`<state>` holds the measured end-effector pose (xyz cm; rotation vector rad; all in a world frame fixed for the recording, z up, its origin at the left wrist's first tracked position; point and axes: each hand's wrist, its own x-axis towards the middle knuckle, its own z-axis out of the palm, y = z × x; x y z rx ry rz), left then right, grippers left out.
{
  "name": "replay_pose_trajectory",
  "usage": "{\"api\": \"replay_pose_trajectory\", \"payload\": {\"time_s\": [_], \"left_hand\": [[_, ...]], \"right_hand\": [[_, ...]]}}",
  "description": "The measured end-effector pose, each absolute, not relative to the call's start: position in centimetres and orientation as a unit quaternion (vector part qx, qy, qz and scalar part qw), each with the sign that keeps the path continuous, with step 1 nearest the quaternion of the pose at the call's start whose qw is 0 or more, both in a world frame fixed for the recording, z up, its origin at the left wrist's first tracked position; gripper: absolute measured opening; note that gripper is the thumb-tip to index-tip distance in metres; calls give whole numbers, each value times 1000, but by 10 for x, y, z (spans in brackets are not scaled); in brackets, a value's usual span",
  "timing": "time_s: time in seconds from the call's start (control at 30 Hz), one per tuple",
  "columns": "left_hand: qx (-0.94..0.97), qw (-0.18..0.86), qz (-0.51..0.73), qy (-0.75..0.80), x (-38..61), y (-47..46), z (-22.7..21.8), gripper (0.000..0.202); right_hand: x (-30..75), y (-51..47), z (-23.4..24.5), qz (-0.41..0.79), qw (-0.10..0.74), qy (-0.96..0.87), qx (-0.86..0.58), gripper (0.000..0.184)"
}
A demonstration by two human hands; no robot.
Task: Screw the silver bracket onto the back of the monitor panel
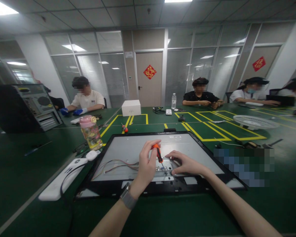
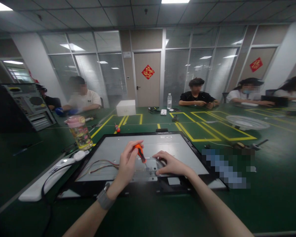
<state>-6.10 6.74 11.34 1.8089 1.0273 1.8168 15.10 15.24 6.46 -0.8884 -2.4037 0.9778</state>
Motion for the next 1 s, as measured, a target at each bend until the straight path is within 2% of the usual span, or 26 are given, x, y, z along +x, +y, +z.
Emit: {"api": "replay_pose_trajectory", "payload": {"time_s": [0.13, 0.33, 0.47, 0.67, 0.8, 1.0], "left_hand": [[642, 165, 647, 376, -61, 68, 113, 16], [638, 195, 645, 372, -61, 67, 114, 26], [627, 150, 660, 386, -61, 68, 113, 16], [651, 209, 644, 344, -61, 66, 113, 26], [657, 159, 645, 356, -60, 66, 114, 16], [656, 252, 637, 317, -61, 66, 114, 24]], "right_hand": [[150, 152, 66, 351, 196, -858, -321, 72], [150, 151, 66, 363, 199, -854, -316, 72], [150, 151, 66, 365, 199, -853, -316, 70], [150, 152, 65, 352, 202, -859, -313, 69], [150, 151, 65, 353, 202, -857, -316, 68], [150, 152, 65, 352, 203, -858, -315, 70]]}}
